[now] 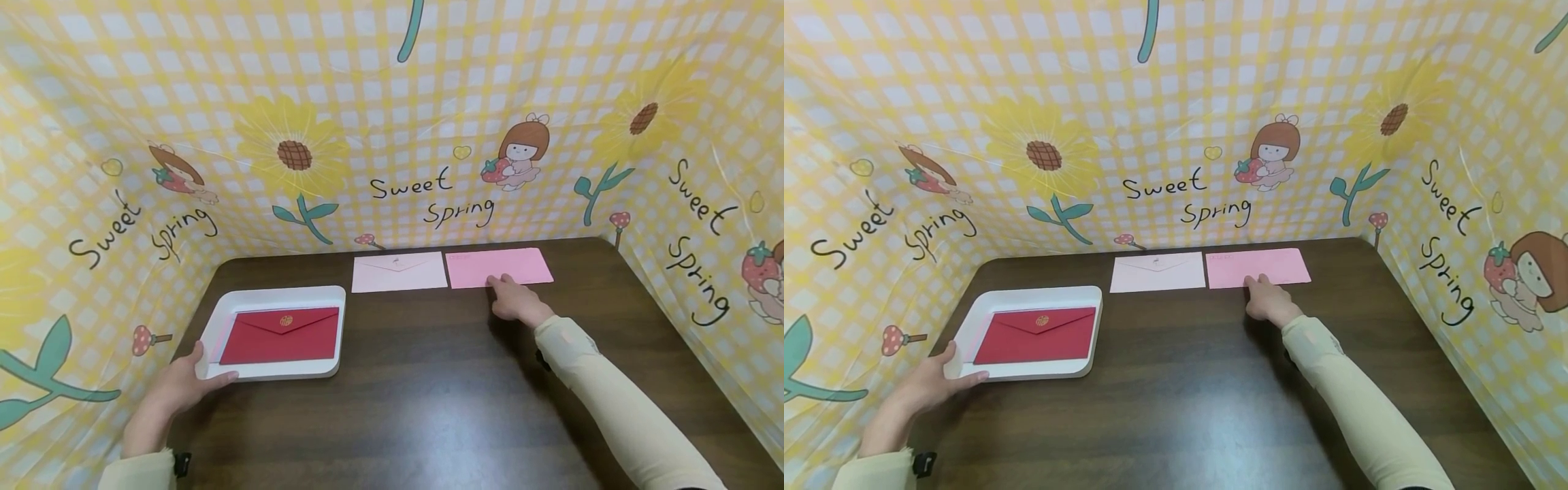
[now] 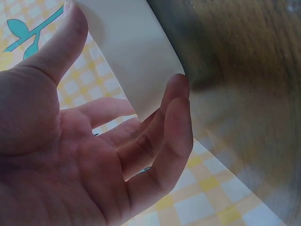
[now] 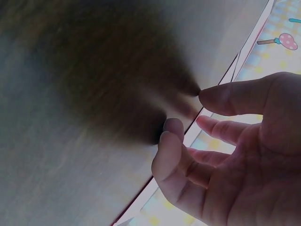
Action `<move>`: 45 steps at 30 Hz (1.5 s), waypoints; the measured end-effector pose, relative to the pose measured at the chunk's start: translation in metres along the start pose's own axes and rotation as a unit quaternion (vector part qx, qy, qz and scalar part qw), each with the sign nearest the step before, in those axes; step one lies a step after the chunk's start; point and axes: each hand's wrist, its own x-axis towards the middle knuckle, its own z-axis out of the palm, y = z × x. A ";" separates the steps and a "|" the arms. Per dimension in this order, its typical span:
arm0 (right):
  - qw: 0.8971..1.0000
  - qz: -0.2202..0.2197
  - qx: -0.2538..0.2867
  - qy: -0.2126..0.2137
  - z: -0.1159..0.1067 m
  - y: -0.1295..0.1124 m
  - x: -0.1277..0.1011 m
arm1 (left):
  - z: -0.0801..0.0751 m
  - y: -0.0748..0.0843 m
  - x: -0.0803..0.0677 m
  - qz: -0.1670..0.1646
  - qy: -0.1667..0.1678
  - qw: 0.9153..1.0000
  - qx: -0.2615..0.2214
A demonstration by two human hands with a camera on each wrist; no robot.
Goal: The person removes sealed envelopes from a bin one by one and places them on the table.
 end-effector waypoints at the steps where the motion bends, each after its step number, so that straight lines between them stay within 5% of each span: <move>1: 1.000 0.002 0.001 -0.001 0.000 0.000 0.001 | 0.000 0.000 0.000 -0.001 0.000 1.000 0.000; 45: 1.000 -0.004 0.011 0.028 0.003 -0.004 -0.001 | 0.003 -0.004 0.002 -0.014 0.000 1.000 -0.014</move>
